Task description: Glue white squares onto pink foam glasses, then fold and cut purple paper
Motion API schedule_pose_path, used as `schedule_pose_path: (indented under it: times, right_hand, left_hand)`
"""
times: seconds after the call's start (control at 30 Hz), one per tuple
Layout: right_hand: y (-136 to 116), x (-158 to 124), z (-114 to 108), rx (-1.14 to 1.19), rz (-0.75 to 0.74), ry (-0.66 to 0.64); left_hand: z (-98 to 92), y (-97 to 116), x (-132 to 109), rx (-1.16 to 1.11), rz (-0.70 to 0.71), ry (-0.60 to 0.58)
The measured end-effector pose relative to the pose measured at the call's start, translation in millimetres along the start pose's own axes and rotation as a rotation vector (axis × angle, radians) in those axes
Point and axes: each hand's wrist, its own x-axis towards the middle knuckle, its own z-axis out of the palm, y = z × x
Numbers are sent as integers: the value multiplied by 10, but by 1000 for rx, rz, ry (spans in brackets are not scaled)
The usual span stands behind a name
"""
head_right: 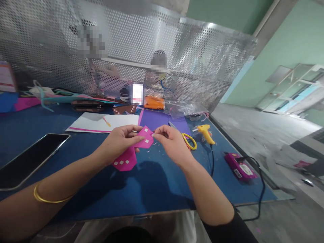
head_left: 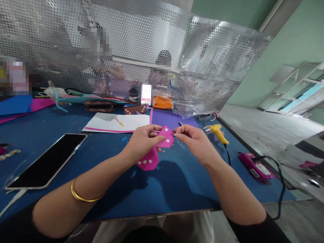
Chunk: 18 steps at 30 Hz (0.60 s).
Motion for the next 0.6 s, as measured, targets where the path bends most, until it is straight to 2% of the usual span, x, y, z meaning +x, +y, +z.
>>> schedule_pose_path:
  times: [0.13, 0.3, 0.5, 0.6]
  right_hand:
    - [22, 85, 29, -45, -23, -15]
    - [127, 38, 46, -84, -69, -25]
    - [132, -39, 28, -304, -294, 85]
    - [132, -62, 44, -406, -369, 77]
  left_hand:
    - [-14, -11, 4, 85, 38, 48]
    - [4, -67, 17, 100, 83, 49]
    - [29, -69, 17, 187, 89, 18]
    - [34, -66, 19, 253, 69, 15]
